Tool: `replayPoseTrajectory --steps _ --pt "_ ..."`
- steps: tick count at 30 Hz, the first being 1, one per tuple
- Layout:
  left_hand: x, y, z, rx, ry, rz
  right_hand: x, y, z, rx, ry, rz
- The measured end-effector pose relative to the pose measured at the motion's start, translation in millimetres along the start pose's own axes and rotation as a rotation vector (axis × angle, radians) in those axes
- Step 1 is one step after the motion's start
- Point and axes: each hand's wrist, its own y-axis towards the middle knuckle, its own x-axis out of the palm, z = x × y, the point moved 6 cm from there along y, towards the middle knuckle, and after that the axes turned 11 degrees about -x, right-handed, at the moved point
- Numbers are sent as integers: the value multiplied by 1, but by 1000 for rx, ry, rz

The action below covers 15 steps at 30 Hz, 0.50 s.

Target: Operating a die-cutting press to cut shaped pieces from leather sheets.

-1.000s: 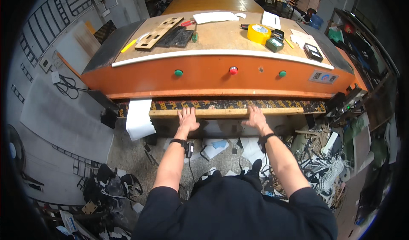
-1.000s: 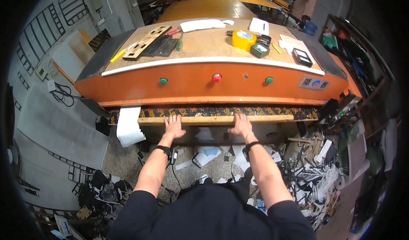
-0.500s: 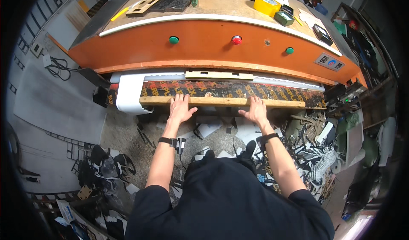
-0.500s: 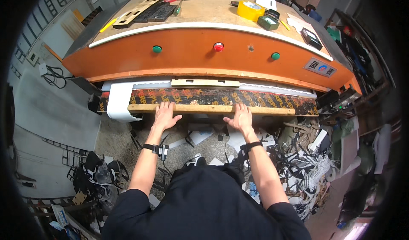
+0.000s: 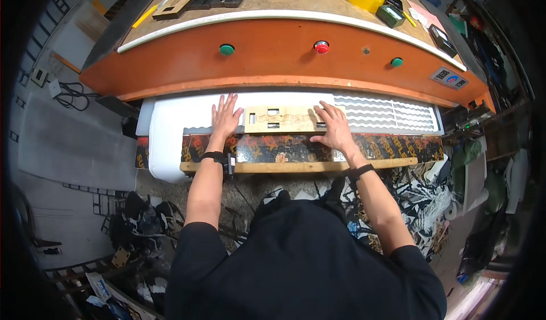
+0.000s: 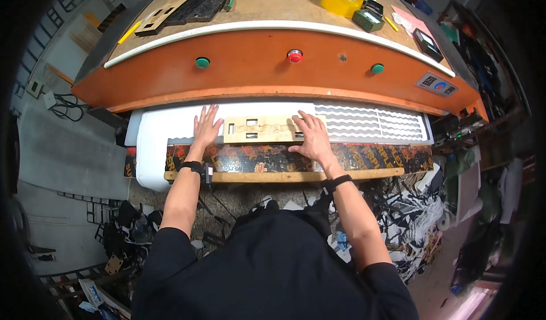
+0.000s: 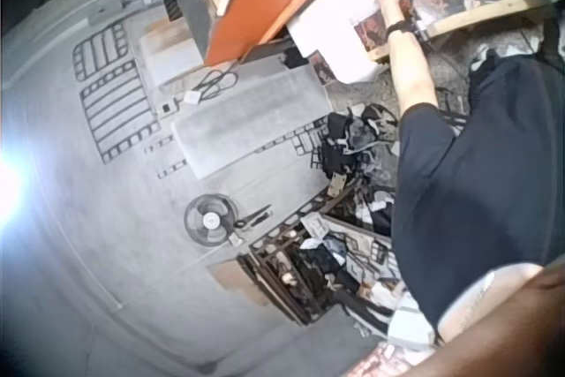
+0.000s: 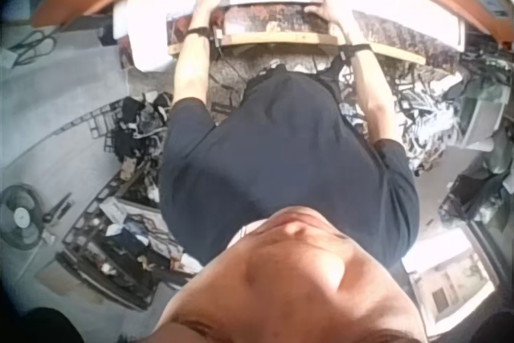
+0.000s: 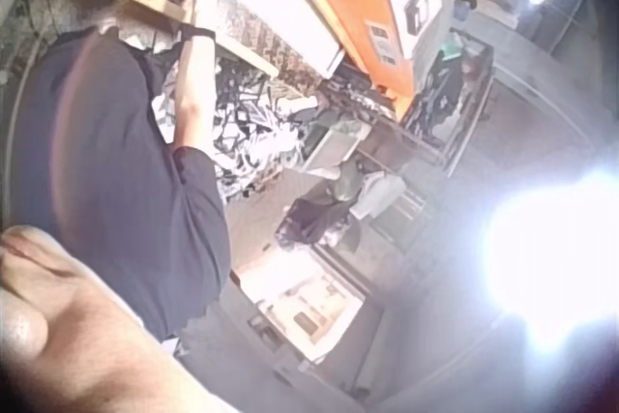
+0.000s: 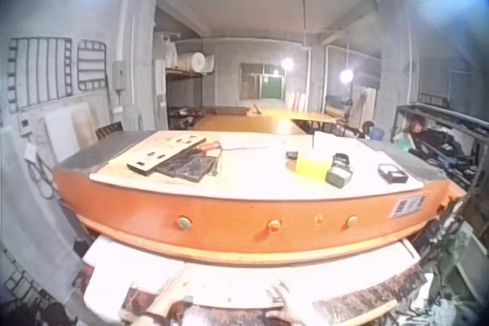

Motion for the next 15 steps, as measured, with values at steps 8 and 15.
replayPoseTrajectory --steps 8,15 --pt "-18 9 12 -69 119 74 12 37 16 -75 112 -133" --pt "-13 -8 12 16 173 87 -40 21 32 99 462 67"
